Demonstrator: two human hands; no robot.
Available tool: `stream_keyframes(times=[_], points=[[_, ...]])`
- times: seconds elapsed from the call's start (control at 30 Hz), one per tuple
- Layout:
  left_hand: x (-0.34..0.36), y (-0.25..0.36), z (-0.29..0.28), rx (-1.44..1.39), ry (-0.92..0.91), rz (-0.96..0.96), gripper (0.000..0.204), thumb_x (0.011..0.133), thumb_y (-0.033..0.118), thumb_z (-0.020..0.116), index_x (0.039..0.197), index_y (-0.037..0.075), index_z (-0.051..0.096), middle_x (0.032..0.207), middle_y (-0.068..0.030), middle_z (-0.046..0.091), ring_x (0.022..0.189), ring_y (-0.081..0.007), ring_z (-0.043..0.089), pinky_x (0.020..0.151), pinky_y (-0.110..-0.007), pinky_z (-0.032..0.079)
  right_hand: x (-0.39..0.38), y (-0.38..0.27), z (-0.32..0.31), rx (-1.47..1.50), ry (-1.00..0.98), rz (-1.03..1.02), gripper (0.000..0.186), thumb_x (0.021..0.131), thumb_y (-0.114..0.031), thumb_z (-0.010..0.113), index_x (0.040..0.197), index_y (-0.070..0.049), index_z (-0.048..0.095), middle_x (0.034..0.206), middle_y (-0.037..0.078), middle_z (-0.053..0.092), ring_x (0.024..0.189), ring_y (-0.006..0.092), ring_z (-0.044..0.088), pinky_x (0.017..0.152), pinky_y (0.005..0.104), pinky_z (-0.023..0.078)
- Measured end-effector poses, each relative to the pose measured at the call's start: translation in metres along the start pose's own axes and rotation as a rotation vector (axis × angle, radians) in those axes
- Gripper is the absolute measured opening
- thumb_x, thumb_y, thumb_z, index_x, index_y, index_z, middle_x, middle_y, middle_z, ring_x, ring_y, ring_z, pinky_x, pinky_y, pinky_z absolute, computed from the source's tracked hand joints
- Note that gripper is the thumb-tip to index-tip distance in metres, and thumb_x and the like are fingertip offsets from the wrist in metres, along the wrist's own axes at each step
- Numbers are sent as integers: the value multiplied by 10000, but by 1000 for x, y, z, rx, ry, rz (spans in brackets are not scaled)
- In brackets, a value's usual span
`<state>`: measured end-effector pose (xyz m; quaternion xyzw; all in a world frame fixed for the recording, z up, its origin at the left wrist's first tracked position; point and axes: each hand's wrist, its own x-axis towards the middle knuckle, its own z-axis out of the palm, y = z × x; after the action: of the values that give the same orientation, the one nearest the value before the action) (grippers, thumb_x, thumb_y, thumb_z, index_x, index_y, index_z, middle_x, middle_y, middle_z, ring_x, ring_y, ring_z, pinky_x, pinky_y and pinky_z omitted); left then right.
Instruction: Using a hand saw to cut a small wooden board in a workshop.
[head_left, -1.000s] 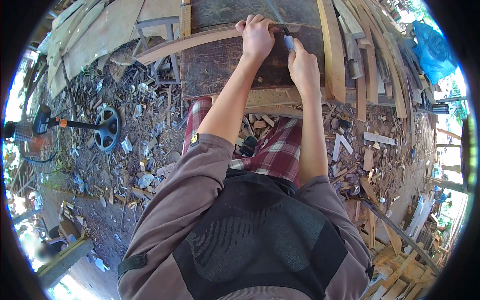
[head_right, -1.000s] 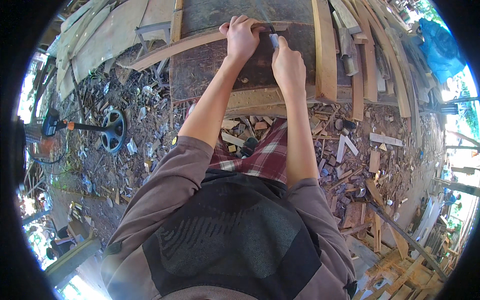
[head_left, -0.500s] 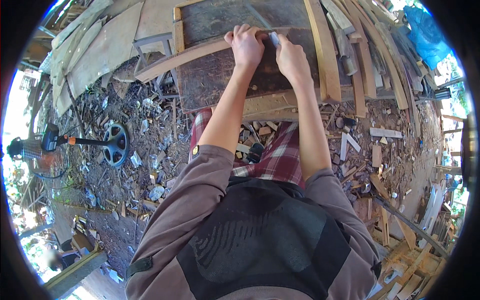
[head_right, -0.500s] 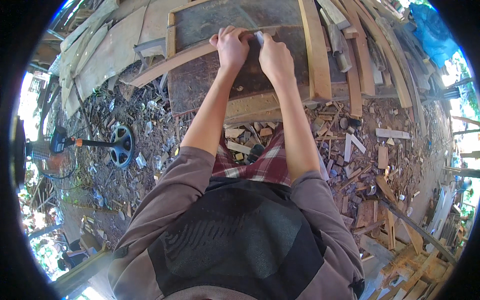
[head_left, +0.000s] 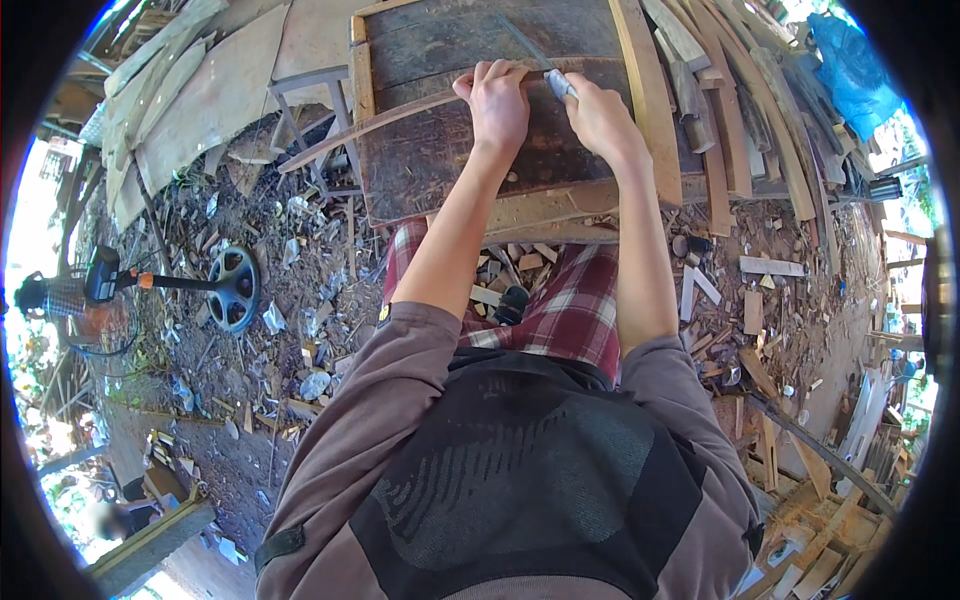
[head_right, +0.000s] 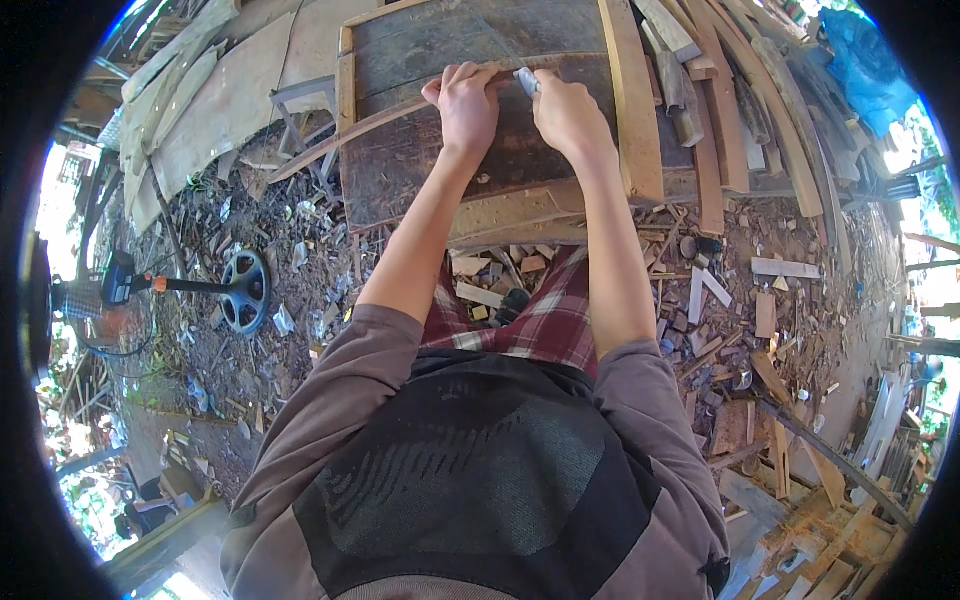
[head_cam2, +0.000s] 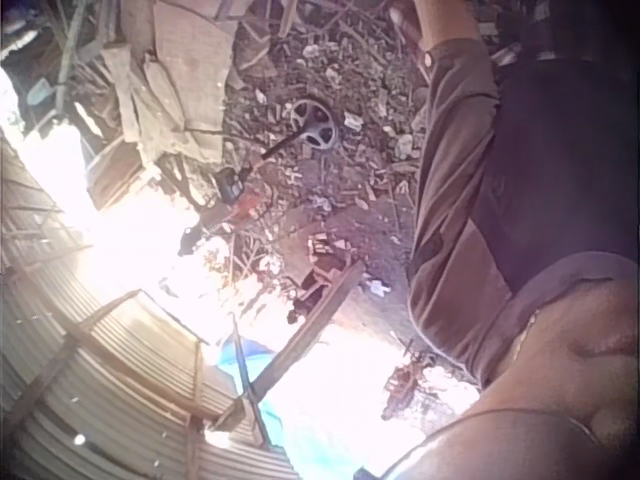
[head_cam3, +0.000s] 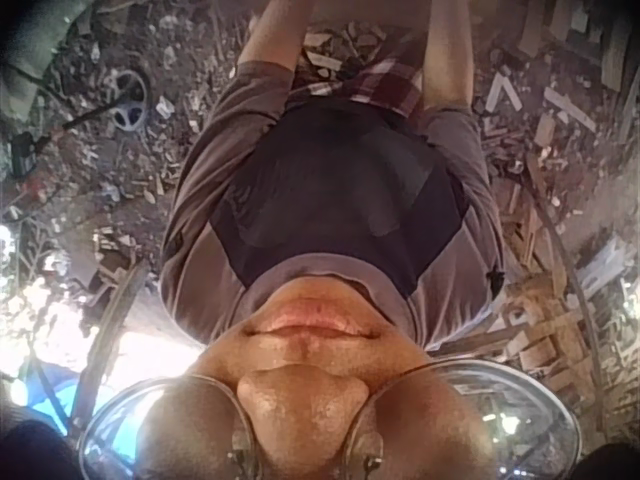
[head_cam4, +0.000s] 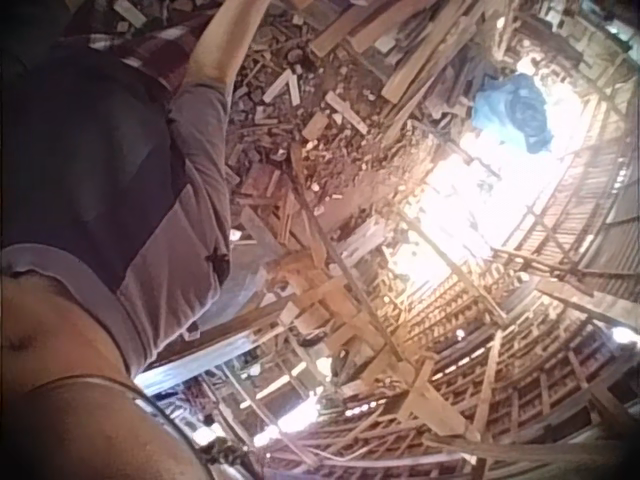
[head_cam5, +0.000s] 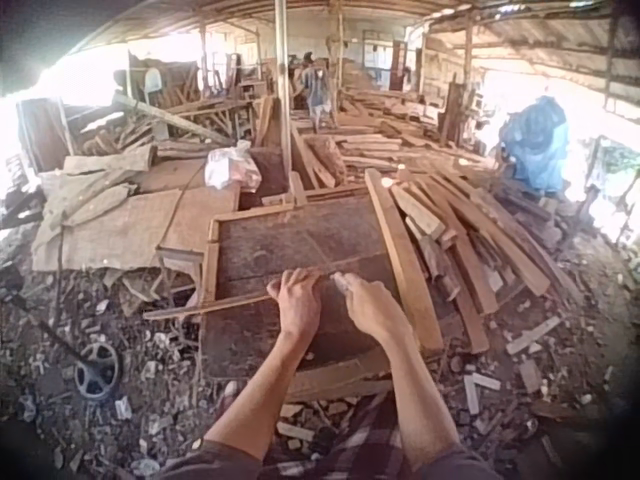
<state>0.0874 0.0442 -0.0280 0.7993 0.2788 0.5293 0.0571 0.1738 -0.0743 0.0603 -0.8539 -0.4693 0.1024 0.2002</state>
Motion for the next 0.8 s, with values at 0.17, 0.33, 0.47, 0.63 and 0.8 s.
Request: stream_keyframes(times=[0.17, 0.33, 0.47, 0.63, 0.8], points=[[-9, 6, -5, 21, -36, -16, 160, 834, 95, 672, 977, 102, 742, 1140, -31, 702, 1078, -229, 597, 967, -445, 305, -3, -5, -9, -63, -76, 30, 309, 977, -205, 462, 1257, -109, 550, 1130, 245, 650, 1066, 421, 617, 902, 516, 497], [-21, 9, -9, 138, -79, 7, 237, 881, 111, 634, 1107, 103, 704, 1266, -39, 655, 1253, -235, 538, 1086, -530, 240, -13, -4, -12, -44, -103, 19, 320, 987, -209, 449, 1280, -122, 541, 1111, 233, 661, 1034, 420, 627, 880, 516, 508], [-29, 12, -14, 221, -155, 45, 289, 914, 111, 575, 1187, 109, 668, 1301, -56, 633, 1327, -226, 487, 1149, -616, 143, -24, -1, -4, -53, -61, 4, 321, 995, -225, 445, 1282, -110, 533, 1057, 248, 671, 1010, 428, 632, 865, 524, 511], [-34, 22, -18, 259, -265, 3, 301, 922, 127, 547, 1200, 94, 658, 1321, -67, 618, 1356, -246, 456, 1157, -655, 70, -37, 4, 14, -58, -20, 30, 320, 1000, -227, 439, 1285, -111, 526, 1037, 275, 663, 1008, 442, 628, 855, 535, 508], [-46, 22, -26, 220, -327, -34, 361, 866, 98, 578, 1219, 120, 650, 1317, -63, 624, 1351, -239, 465, 1169, -626, 89, -59, 11, 36, 23, 74, 27, 326, 1006, -205, 427, 1300, -86, 503, 980, 302, 662, 970, 466, 630, 825, 559, 504]])
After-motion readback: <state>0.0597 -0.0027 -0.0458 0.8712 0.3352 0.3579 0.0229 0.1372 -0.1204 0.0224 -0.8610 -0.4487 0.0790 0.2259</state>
